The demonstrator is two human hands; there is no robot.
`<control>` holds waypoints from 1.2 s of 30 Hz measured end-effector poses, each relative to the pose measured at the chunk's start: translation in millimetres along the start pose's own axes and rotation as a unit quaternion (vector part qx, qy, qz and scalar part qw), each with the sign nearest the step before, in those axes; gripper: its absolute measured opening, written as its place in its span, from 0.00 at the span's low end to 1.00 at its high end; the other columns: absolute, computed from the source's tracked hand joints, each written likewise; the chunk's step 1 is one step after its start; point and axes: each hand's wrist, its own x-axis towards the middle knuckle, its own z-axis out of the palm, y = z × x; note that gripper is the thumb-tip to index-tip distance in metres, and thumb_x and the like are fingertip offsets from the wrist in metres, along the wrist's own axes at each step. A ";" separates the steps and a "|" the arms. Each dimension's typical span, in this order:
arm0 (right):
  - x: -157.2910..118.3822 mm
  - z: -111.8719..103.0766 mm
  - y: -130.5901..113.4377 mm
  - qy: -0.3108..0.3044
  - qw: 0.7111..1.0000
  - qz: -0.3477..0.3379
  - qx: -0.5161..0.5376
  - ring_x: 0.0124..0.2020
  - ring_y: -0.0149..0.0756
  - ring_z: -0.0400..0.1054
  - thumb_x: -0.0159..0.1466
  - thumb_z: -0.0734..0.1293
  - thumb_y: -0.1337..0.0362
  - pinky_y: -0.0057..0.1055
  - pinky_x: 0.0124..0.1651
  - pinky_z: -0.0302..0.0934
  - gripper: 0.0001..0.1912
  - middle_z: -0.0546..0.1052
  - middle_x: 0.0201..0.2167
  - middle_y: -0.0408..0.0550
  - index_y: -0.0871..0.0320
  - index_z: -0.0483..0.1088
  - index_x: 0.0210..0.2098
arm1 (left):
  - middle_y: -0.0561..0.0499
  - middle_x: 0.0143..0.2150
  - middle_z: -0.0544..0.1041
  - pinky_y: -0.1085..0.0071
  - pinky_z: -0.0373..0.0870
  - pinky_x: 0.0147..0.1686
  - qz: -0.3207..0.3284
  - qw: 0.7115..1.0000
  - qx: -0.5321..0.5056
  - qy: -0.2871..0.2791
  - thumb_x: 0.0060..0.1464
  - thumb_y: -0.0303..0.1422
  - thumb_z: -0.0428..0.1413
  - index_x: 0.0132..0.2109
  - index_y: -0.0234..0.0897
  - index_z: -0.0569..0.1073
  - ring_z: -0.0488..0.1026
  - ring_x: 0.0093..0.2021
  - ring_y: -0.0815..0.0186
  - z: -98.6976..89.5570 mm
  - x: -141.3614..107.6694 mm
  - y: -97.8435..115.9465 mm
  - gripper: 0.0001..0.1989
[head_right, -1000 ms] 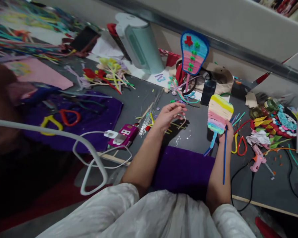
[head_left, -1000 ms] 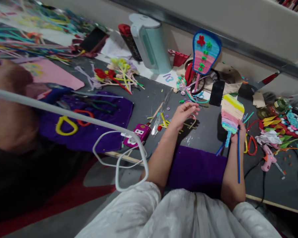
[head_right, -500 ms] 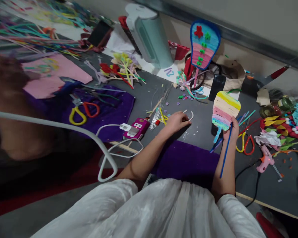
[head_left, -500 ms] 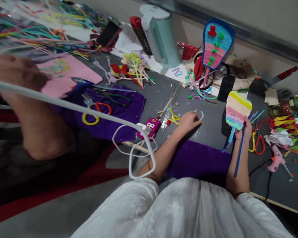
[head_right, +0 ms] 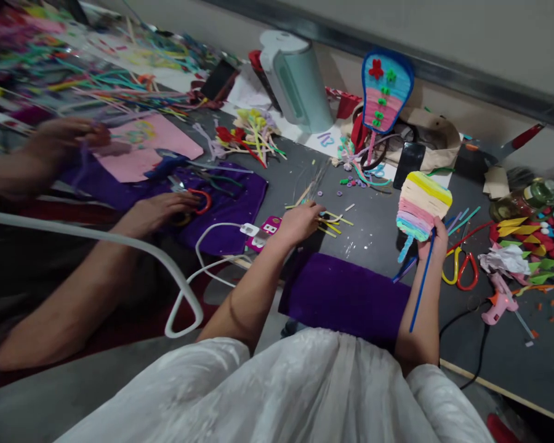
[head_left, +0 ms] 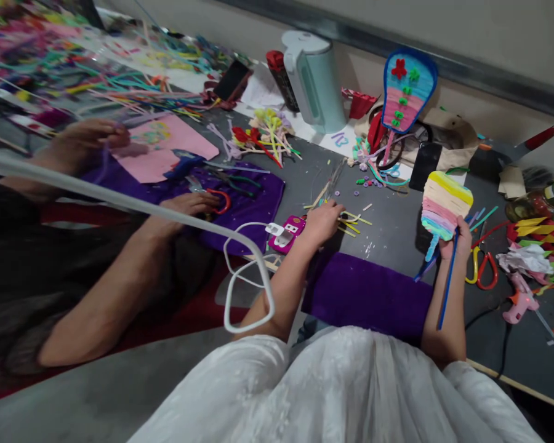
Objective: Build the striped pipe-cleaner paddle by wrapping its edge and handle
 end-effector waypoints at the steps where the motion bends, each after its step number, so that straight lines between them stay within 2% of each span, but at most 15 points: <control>1: 1.4 -1.9 2.0 0.007 1.000 0.001 0.021 0.18 0.28 0.62 0.60 0.59 0.60 0.26 0.25 0.64 0.10 0.70 0.19 0.41 0.56 0.68 0.37 | 0.42 0.49 0.69 0.66 0.64 0.38 0.008 1.000 0.006 -0.001 0.56 0.25 0.48 0.54 0.42 0.70 0.70 0.45 0.57 0.6 -1.1 -1.1 0.20; 3: 3.9 -5.0 5.7 0.028 0.997 0.016 0.066 0.16 0.25 0.59 0.59 0.62 0.62 0.23 0.22 0.62 0.09 0.69 0.18 0.38 0.57 0.68 0.37 | 0.42 0.54 0.66 0.66 0.65 0.40 0.035 0.999 0.012 -0.001 0.55 0.24 0.49 0.59 0.46 0.65 0.69 0.47 0.57 3.6 -0.2 -1.6 0.25; 5: 5.3 -6.3 7.8 0.048 0.993 0.040 0.102 0.13 0.22 0.55 0.57 0.65 0.62 0.20 0.18 0.60 0.09 0.68 0.16 0.35 0.59 0.68 0.36 | 0.43 0.57 0.64 0.67 0.65 0.40 0.061 0.998 0.019 -0.009 0.54 0.24 0.49 0.59 0.47 0.65 0.69 0.47 0.58 7.9 3.9 -1.2 0.26; 8: 4.1 -3.9 7.4 0.075 0.983 0.058 0.154 0.10 0.19 0.51 0.53 0.70 0.63 0.16 0.13 0.54 0.10 0.67 0.15 0.33 0.59 0.68 0.33 | 0.44 0.52 0.67 0.68 0.65 0.38 0.076 0.996 0.029 -0.024 0.55 0.26 0.50 0.52 0.44 0.71 0.70 0.45 0.59 15.1 13.3 -0.6 0.18; 11: 0.2 1.7 4.4 0.082 0.979 0.062 0.176 0.10 0.17 0.51 0.52 0.71 0.64 0.14 0.12 0.53 0.10 0.67 0.14 0.31 0.60 0.67 0.30 | 0.43 0.46 0.69 0.67 0.64 0.37 0.063 0.997 0.037 -0.007 0.57 0.29 0.48 0.46 0.39 0.74 0.71 0.42 0.59 21.1 24.8 -0.9 0.13; 17: -7.5 7.8 2.8 0.079 0.985 0.042 0.151 0.09 0.18 0.51 0.50 0.74 0.60 0.15 0.11 0.53 0.14 0.65 0.13 0.30 0.58 0.65 0.27 | 0.40 0.46 0.70 0.67 0.64 0.39 0.012 0.998 0.042 0.041 0.59 0.28 0.45 0.44 0.36 0.75 0.69 0.46 0.58 17.1 56.3 -3.7 0.15; 22: -18.7 7.7 1.7 0.046 0.997 0.036 0.057 0.10 0.20 0.53 0.48 0.75 0.58 0.16 0.10 0.50 0.15 0.63 0.10 0.31 0.58 0.65 0.25 | 0.40 0.51 0.68 0.67 0.65 0.40 -0.015 0.997 0.004 0.073 0.55 0.27 0.49 0.54 0.40 0.72 0.70 0.47 0.56 -2.8 70.9 -1.6 0.20; 25: -27.0 12.8 0.4 0.005 0.999 0.051 0.007 0.10 0.20 0.54 0.46 0.75 0.59 0.17 0.11 0.51 0.15 0.65 0.10 0.33 0.59 0.68 0.25 | 0.42 0.52 0.68 0.67 0.64 0.42 -0.012 0.990 -0.067 0.124 0.55 0.27 0.51 0.56 0.42 0.70 0.71 0.47 0.56 -11.6 71.0 11.3 0.21; 29: -35.0 24.1 7.1 -0.061 0.994 0.079 -0.044 0.10 0.21 0.55 0.47 0.75 0.58 0.18 0.12 0.52 0.15 0.66 0.10 0.34 0.59 0.68 0.24 | 0.44 0.48 0.72 0.67 0.64 0.44 0.048 0.972 -0.162 0.164 0.57 0.30 0.51 0.51 0.38 0.74 0.71 0.45 0.58 -12.1 71.8 44.0 0.16; 32: -39.1 27.6 17.8 -0.103 0.985 0.095 -0.100 0.10 0.23 0.57 0.48 0.74 0.55 0.20 0.13 0.53 0.16 0.67 0.10 0.36 0.59 0.67 0.22 | 0.44 0.47 0.73 0.67 0.65 0.43 0.106 0.967 -0.194 0.128 0.55 0.31 0.52 0.50 0.36 0.74 0.72 0.42 0.60 -4.0 76.3 70.0 0.15; 34: -42.0 24.8 22.2 -0.124 0.975 0.097 -0.158 0.09 0.24 0.58 0.50 0.73 0.52 0.20 0.12 0.52 0.18 0.69 0.11 0.38 0.60 0.67 0.22 | 0.44 0.47 0.74 0.66 0.65 0.45 0.147 0.966 -0.193 0.085 0.54 0.31 0.53 0.49 0.36 0.74 0.72 0.44 0.59 3.7 80.5 83.3 0.15; 36: -44.4 18.5 20.5 -0.117 0.965 0.081 -0.222 0.09 0.24 0.58 0.53 0.71 0.50 0.20 0.11 0.49 0.19 0.71 0.13 0.40 0.61 0.69 0.24 | 0.43 0.47 0.75 0.66 0.64 0.45 0.170 0.968 -0.178 0.045 0.53 0.31 0.54 0.49 0.36 0.75 0.71 0.46 0.57 11.4 85.2 92.7 0.15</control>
